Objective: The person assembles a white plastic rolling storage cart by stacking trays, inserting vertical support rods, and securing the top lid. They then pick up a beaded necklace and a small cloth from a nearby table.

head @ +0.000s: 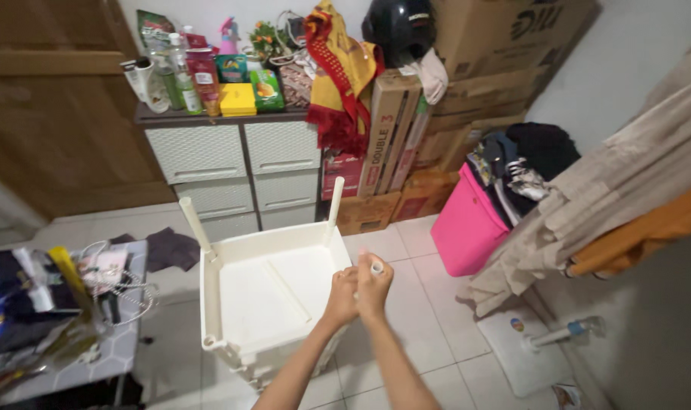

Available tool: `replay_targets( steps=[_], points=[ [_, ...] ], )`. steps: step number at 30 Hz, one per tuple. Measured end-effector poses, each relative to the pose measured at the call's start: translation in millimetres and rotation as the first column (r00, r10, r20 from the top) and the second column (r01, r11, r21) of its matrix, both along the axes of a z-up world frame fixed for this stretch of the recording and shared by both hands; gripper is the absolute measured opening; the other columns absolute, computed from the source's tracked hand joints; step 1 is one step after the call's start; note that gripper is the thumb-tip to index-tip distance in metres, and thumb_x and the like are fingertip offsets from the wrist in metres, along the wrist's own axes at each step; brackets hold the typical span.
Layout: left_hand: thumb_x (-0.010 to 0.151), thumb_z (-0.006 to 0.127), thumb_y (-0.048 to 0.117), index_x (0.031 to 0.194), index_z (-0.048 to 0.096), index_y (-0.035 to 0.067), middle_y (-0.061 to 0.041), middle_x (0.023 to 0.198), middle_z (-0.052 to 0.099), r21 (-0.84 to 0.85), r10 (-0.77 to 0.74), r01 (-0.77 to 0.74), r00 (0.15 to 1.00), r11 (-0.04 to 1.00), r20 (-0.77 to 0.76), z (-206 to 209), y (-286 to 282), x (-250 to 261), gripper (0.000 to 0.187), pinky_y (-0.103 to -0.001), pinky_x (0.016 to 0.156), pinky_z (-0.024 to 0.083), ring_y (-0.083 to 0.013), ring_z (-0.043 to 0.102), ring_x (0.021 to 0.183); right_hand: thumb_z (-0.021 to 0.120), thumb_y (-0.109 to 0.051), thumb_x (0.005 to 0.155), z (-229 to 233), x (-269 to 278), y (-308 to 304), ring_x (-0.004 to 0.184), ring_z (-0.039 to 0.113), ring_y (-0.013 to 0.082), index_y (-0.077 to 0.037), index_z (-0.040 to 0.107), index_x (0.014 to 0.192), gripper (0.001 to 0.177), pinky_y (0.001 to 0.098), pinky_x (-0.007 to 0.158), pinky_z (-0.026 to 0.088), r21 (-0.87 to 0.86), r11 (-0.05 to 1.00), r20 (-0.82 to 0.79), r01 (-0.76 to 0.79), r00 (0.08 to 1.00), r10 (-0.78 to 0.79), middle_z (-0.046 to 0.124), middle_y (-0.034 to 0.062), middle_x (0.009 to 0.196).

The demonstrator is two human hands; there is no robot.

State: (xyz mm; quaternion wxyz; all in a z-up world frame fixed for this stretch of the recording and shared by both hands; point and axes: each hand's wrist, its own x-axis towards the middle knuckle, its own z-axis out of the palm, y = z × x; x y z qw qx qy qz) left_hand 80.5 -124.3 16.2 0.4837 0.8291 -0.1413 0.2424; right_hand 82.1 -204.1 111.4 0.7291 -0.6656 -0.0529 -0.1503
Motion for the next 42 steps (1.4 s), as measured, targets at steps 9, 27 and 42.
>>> replay_targets(
  steps=[9, 27, 42],
  points=[
    [0.075, 0.078, 0.018, 0.107, 0.064, 0.004, -0.015, 0.104, 0.067, -0.336, 0.255, -0.221, 0.965, 0.916, 0.063, 65, -36, -34, 0.038, -0.043, 0.094, 0.05, -0.0336, 0.066, 0.106, 0.049, -0.049, 0.094, -73, 27, -74, 0.108, 0.057, 0.0159, -0.008, 0.051, 0.126, 0.051, 0.0324, 0.094, 0.048, 0.249, 0.841, -0.124, -0.481, 0.845, 0.52, 0.06, 0.0038, 0.114],
    [0.106, 0.037, 0.043, 0.104, 0.059, 0.002, -0.003, 0.089, 0.052, -0.65, 0.004, -0.064, 0.996, 0.757, -0.093, 48, -43, -10, 0.047, -0.029, 0.068, 0.044, -0.0161, 0.05, 0.076, 0.06, -0.019, 0.093, -174, -12, 0, 0.11, 0.058, 0.0136, -0.005, 0.049, 0.133, 0.045, 0.0314, 0.093, 0.047, -0.088, 0.981, -0.404, -0.171, 0.907, 0.121, 0.059, 0.0002, 0.118],
    [0.109, 0.025, 0.062, 0.078, 0.049, 0.011, 0.003, 0.068, 0.043, -0.751, -0.323, 0.083, 0.929, 0.655, -0.18, 39, -14, -2, 0.064, -0.029, 0.056, 0.028, -0.0108, 0.037, 0.063, 0.05, -0.035, 0.111, -185, 7, 13, 0.105, 0.05, 0.0209, 0.0, 0.046, 0.139, 0.046, 0.0381, 0.086, 0.043, 0.234, 0.958, -0.292, -0.169, 0.927, 0.234, 0.052, 0.0051, 0.117]
  ],
)
